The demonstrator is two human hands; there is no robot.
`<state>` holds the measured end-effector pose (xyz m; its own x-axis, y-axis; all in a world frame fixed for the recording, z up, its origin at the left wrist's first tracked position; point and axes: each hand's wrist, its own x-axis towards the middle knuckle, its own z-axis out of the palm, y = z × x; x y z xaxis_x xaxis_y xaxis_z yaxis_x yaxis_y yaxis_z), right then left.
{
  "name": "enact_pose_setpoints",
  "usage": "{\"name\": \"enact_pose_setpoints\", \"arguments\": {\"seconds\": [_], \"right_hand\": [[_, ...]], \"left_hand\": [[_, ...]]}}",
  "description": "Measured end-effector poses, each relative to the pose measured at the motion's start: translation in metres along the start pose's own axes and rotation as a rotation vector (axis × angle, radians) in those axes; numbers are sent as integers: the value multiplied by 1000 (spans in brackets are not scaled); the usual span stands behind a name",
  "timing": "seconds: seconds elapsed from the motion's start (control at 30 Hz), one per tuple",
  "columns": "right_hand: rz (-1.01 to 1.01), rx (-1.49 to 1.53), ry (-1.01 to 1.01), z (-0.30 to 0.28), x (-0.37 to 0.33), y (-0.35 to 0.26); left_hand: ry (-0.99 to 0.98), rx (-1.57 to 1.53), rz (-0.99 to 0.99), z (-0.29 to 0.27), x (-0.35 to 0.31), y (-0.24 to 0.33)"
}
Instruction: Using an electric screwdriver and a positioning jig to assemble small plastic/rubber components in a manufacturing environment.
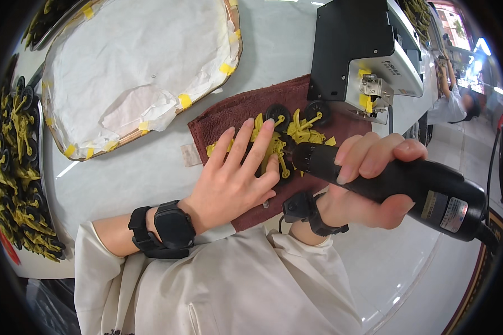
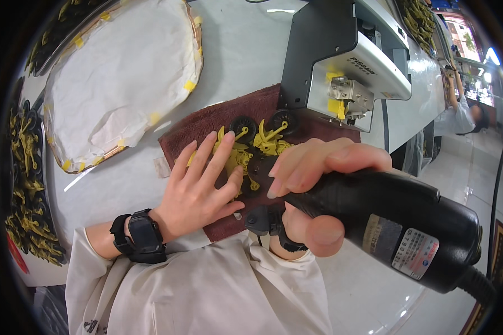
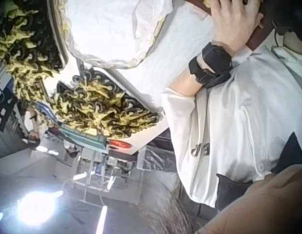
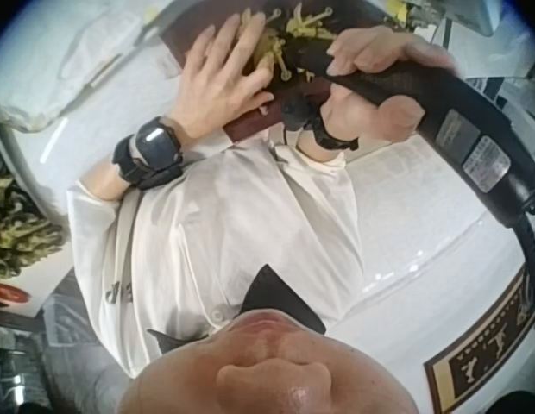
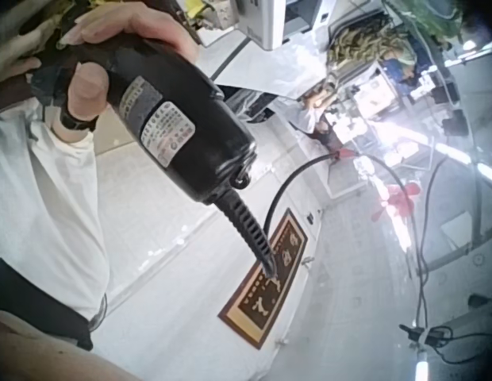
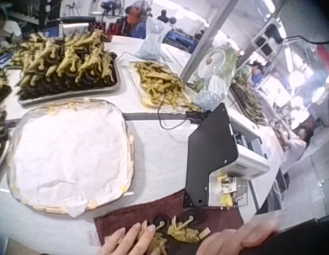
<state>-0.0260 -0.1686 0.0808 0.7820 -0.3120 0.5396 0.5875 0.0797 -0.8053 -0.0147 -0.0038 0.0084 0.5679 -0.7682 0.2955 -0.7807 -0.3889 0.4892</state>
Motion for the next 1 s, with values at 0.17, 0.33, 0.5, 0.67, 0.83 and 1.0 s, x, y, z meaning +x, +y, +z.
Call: {"name": "enact_pose_setpoints", "arguments": {"seconds": [0.17,0.33,0.5,0.67,0.83,1.0], "right_hand": [[62,-93,-76,0,1,1],[-50,45,184,3,5,-30],[-157,1,178,-4,8,-53],[-268,-287,413,-23,13,-50],[-356,-460,555,-43,70,-69],[-223,-539,570,-41,92,-41]], "left_hand": [[-4,-18,-1,0,-2,-2],[30,-15,23,3,-1,-5],[13,-31,27,4,-2,-7],[-11,-44,21,2,-2,-6],[-9,-30,35,0,-2,-7],[-15,-71,56,0,0,-7]]}}
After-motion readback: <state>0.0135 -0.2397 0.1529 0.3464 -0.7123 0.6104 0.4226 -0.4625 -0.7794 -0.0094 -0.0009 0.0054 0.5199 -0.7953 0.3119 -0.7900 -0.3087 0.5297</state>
